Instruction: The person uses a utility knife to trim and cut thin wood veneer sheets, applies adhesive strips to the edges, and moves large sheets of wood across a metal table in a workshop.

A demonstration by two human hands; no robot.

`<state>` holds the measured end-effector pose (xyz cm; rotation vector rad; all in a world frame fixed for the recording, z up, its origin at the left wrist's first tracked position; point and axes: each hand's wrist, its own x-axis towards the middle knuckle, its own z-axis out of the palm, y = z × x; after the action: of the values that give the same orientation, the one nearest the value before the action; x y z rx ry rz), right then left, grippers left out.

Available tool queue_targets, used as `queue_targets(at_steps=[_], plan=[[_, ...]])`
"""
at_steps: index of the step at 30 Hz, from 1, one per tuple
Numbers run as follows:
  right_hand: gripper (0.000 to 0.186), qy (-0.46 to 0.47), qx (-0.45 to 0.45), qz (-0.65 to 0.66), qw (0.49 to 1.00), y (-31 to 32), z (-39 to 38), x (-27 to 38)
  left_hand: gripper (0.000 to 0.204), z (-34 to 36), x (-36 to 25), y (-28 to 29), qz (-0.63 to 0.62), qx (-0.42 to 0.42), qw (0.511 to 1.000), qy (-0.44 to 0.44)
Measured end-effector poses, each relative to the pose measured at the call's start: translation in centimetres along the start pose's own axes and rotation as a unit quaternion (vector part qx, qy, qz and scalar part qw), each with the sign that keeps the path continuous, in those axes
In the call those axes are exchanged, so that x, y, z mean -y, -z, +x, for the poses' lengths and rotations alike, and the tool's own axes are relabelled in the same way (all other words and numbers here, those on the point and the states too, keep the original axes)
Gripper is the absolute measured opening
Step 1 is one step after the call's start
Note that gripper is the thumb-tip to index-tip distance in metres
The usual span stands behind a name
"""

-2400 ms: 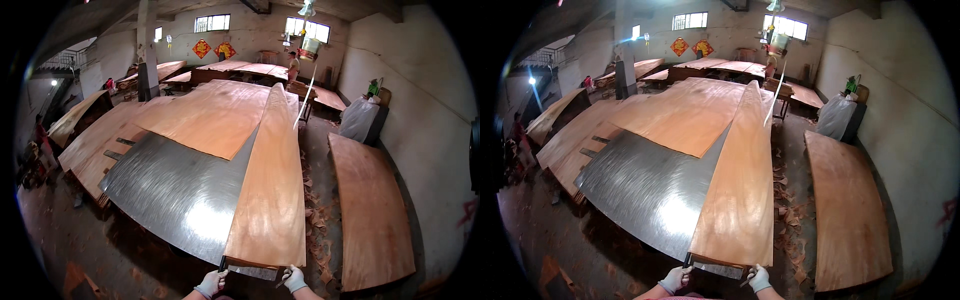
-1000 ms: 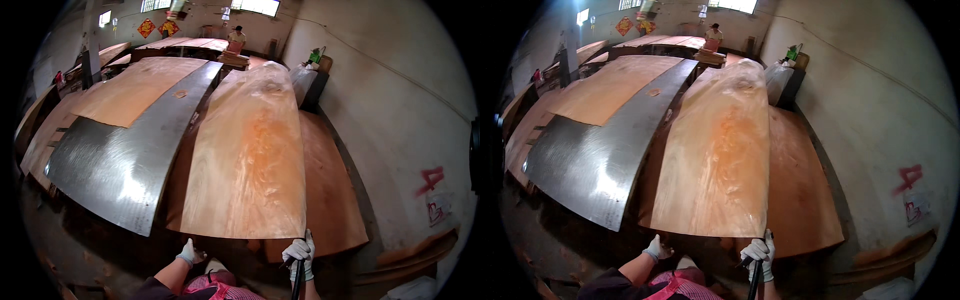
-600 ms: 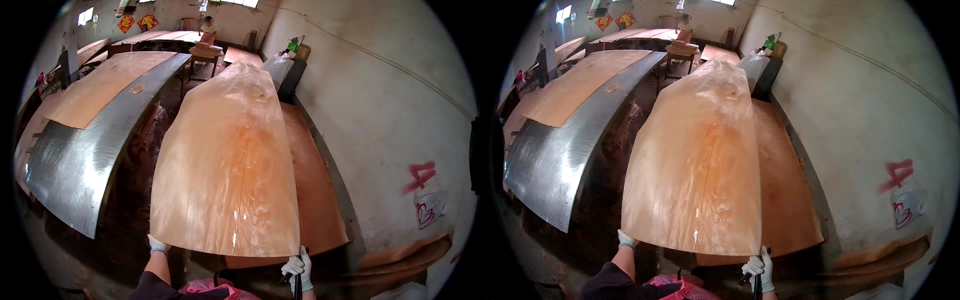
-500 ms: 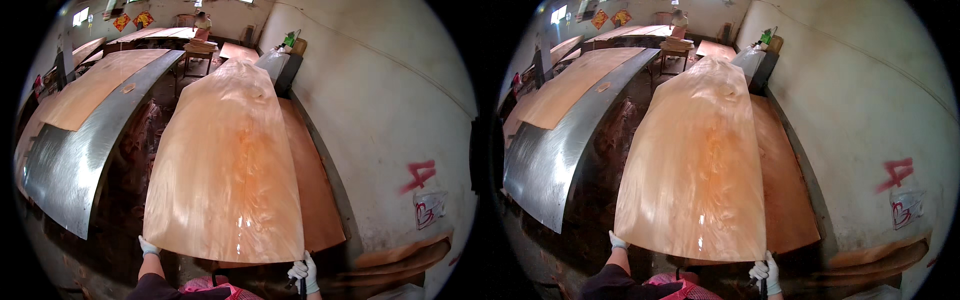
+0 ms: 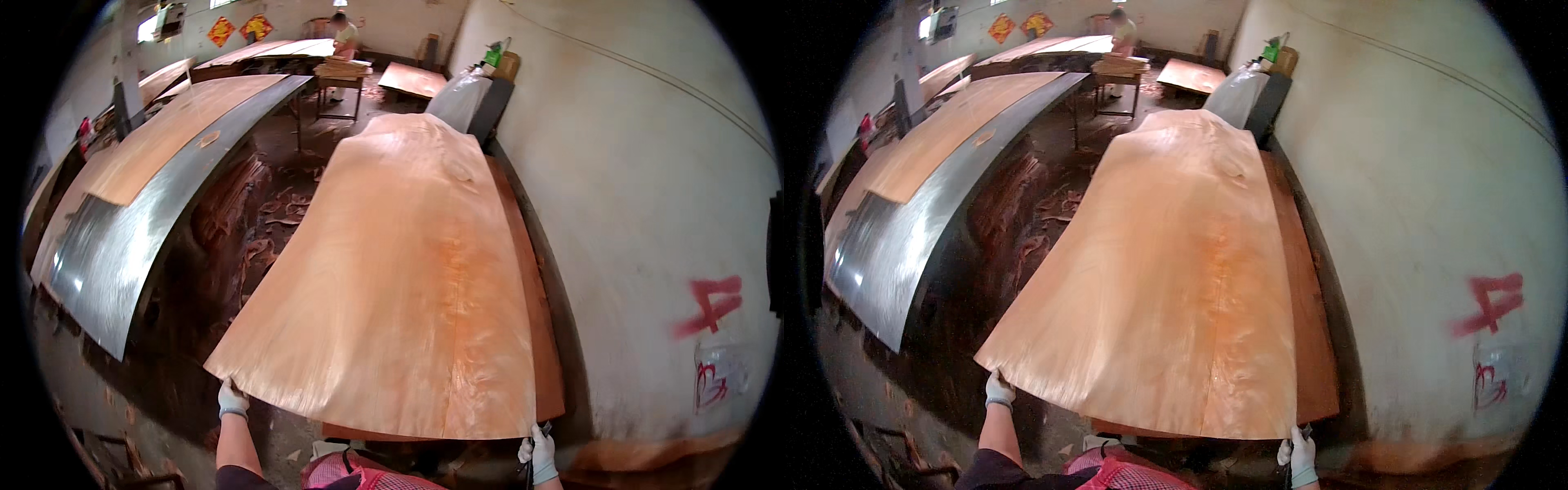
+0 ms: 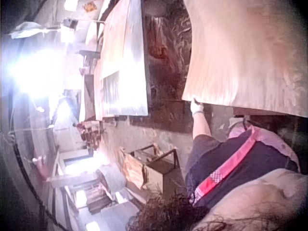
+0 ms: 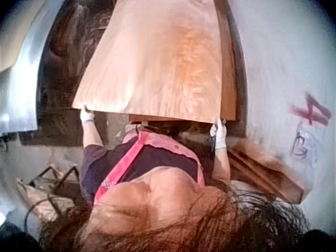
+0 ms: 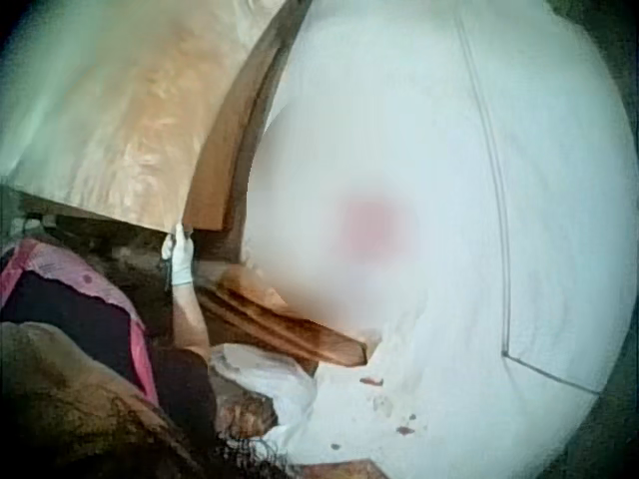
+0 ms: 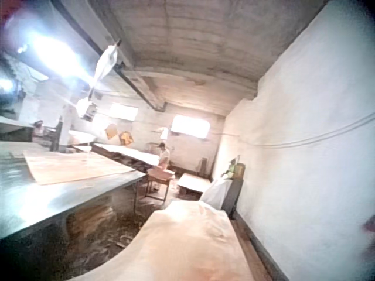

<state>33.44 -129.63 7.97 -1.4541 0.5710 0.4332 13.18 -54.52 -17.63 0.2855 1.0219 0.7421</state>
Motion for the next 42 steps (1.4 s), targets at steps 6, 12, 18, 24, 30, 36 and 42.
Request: queue_targets(at_steps=[6, 12, 18, 24, 30, 36, 42], plan=[[0.035, 0.048, -0.036, -0.075, 0.995, 10.1, 6.8, 1.8, 0.021, -7.7, 8.2, -1.5, -0.015, -0.045, 0.999, 0.000], [0.032, 0.078, -0.037, -0.203, 0.975, 16.8, 7.3, 2.7, 0.023, -14.9, 14.8, 1.3, -0.026, -0.101, 0.994, 0.022], [0.024, 0.067, -0.072, -0.193, 0.976, 16.8, 9.0, 1.6, 0.027, -17.3, 21.0, 2.3, -0.009, -0.114, 0.993, 0.009], [0.021, 0.075, -0.107, -0.234, 0.963, 14.7, 16.9, 0.5, 0.024, -11.4, 27.5, 0.9, 0.002, -0.157, 0.988, -0.007], [0.023, 0.036, -0.142, -0.259, 0.955, 16.7, 21.7, -1.2, 0.020, -9.5, 32.3, 4.3, 0.035, -0.213, 0.976, 0.022], [0.026, 0.058, -0.140, -0.281, 0.948, 18.0, 24.9, -3.6, 0.020, -8.4, 37.1, 6.1, -0.013, -0.286, 0.958, 0.015], [0.025, 0.041, -0.128, -0.259, 0.956, 17.9, 24.9, -6.3, 0.013, -7.0, 40.1, 8.4, 0.017, -0.270, 0.963, 0.001]])
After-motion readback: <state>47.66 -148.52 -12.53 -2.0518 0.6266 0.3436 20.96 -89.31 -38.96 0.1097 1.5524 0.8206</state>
